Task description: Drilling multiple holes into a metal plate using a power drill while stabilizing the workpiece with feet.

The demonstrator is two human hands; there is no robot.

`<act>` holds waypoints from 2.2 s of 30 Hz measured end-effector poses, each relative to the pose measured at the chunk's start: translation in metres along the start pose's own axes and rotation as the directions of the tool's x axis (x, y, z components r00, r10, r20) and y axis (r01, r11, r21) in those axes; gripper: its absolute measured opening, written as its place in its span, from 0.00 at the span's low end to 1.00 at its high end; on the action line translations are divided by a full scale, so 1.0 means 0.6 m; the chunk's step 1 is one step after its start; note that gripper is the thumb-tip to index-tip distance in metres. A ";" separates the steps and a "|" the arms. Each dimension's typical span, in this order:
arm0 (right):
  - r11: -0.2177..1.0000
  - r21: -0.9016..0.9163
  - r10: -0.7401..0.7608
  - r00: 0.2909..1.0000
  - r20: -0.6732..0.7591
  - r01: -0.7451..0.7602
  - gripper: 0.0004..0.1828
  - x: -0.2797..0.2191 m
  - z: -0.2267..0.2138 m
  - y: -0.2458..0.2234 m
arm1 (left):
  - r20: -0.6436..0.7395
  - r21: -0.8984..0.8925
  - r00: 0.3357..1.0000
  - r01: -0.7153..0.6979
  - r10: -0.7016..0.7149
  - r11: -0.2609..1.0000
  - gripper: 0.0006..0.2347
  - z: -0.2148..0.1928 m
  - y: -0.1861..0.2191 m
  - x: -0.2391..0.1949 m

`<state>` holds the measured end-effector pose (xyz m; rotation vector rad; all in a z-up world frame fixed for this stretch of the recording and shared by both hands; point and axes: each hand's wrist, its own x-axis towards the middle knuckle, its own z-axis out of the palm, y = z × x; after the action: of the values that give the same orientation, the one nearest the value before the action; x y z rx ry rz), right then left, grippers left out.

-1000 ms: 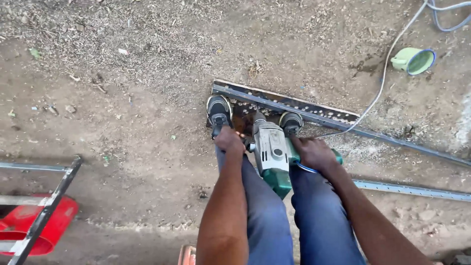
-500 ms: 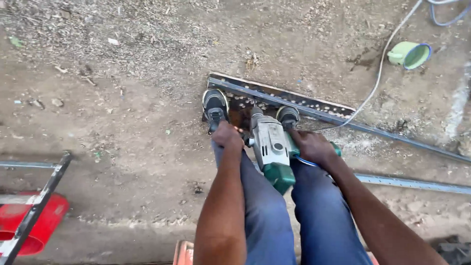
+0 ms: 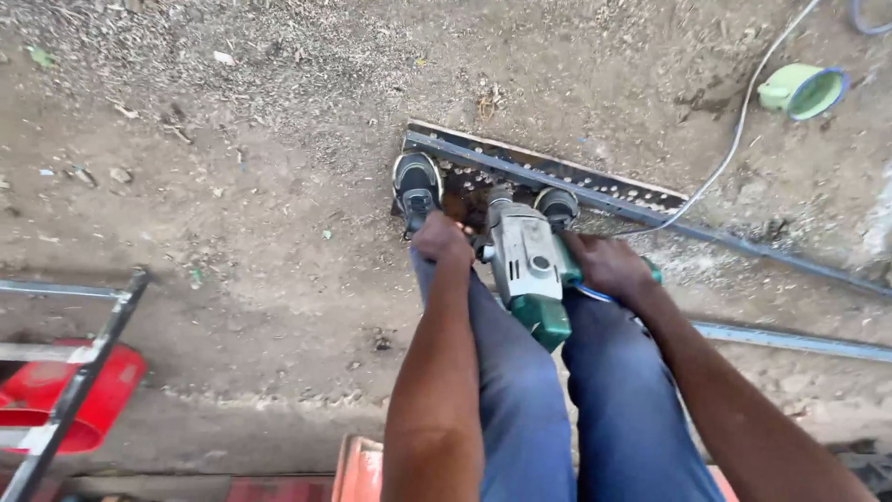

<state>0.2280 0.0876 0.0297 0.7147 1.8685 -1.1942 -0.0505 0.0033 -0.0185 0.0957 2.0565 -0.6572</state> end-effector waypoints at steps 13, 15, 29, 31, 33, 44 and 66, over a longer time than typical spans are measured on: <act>0.997 -0.073 0.016 1.000 -0.010 -0.017 0.40 0.018 -0.008 -0.018 | 0.143 0.128 0.990 -0.027 0.008 0.991 0.12 -0.008 -0.021 0.061; 0.993 -0.104 0.065 0.998 -0.003 -0.065 0.42 -0.002 -0.014 0.000 | 0.169 0.124 0.985 -0.045 0.024 0.991 0.12 -0.016 -0.006 0.032; 1.000 -0.005 0.010 0.998 -0.066 -0.010 0.40 -0.011 -0.029 -0.021 | 0.374 0.635 0.918 -0.356 0.131 0.685 0.18 0.030 0.005 0.029; 1.000 0.017 0.005 0.998 -0.066 -0.004 0.40 -0.005 -0.023 -0.017 | 0.304 0.295 0.946 -0.207 0.114 0.933 0.14 -0.055 0.022 -0.020; 0.998 0.060 -0.018 0.998 -0.056 0.021 0.40 -0.001 -0.006 -0.019 | 0.245 -0.096 0.969 -0.016 0.040 0.995 0.11 -0.094 0.017 -0.044; 0.999 0.037 0.020 1.000 0.004 -0.020 0.43 -0.007 -0.007 0.017 | 0.183 0.164 0.981 -0.098 0.068 0.982 0.09 -0.082 0.039 -0.061; 0.998 -0.032 -0.053 0.994 -0.093 0.050 0.43 0.003 -0.008 0.018 | 0.419 0.178 0.899 -0.220 0.129 0.959 0.25 0.094 -0.003 0.091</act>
<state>0.2339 0.0965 0.0242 0.7206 1.9891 -1.1808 -0.0380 -0.0355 -0.0853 0.2512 1.5507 -0.7244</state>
